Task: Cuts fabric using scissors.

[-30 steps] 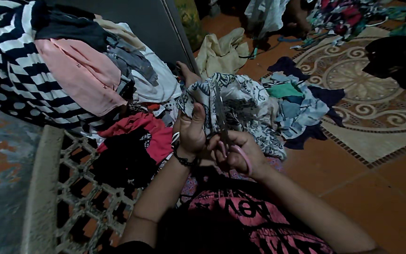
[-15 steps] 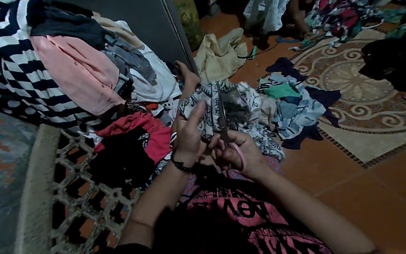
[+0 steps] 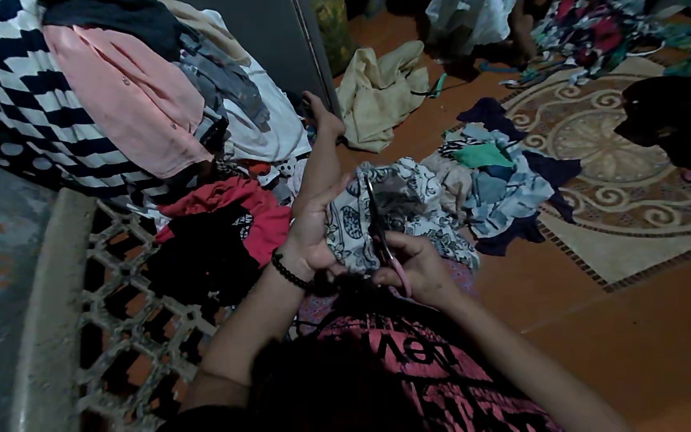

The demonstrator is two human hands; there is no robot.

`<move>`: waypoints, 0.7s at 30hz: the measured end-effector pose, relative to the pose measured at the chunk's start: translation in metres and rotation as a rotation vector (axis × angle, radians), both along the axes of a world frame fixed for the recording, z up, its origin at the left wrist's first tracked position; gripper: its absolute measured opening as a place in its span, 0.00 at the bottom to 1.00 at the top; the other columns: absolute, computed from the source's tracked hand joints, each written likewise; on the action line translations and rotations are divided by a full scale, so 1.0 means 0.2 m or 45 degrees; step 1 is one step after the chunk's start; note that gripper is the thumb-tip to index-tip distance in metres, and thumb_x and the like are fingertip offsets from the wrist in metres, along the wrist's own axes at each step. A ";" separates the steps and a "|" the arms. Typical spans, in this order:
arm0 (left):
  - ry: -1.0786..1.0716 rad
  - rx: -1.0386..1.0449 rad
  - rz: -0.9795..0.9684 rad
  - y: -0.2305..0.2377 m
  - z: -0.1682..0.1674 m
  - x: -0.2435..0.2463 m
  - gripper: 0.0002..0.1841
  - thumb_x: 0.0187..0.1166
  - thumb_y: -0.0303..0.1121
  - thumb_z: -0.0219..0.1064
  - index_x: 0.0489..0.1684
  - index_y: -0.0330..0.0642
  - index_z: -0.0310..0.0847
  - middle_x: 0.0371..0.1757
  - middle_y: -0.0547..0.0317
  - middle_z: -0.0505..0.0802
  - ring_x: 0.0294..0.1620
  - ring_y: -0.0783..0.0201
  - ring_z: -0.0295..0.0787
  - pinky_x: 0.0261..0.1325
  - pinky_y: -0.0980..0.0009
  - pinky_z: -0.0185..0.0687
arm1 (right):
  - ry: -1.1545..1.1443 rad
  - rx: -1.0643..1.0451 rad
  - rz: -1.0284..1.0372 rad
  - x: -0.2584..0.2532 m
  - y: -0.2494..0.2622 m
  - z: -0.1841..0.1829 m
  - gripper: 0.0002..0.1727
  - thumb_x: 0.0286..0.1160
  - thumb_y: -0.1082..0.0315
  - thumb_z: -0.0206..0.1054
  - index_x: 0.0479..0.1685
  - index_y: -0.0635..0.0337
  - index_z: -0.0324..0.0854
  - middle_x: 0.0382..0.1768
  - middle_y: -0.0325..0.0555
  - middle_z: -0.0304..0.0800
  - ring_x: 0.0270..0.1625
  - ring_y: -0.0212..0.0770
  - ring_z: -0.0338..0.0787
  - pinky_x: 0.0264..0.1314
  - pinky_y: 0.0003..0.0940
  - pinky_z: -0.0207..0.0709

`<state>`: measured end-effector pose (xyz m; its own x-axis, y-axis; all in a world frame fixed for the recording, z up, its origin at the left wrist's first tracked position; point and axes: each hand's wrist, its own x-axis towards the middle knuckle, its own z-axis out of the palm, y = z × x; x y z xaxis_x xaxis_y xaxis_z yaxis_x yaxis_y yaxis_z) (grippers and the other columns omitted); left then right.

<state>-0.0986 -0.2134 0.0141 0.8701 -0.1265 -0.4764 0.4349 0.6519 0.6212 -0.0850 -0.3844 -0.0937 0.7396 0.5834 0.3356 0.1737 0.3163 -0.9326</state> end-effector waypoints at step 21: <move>-0.087 0.043 0.176 0.01 0.05 -0.04 0.28 0.85 0.65 0.51 0.53 0.52 0.85 0.40 0.62 0.94 0.38 0.70 0.94 0.39 0.71 0.92 | 0.289 0.096 0.167 -0.06 0.04 0.04 0.16 0.66 0.50 0.79 0.42 0.50 0.85 0.26 0.16 0.86 0.25 0.13 0.81 0.26 0.13 0.77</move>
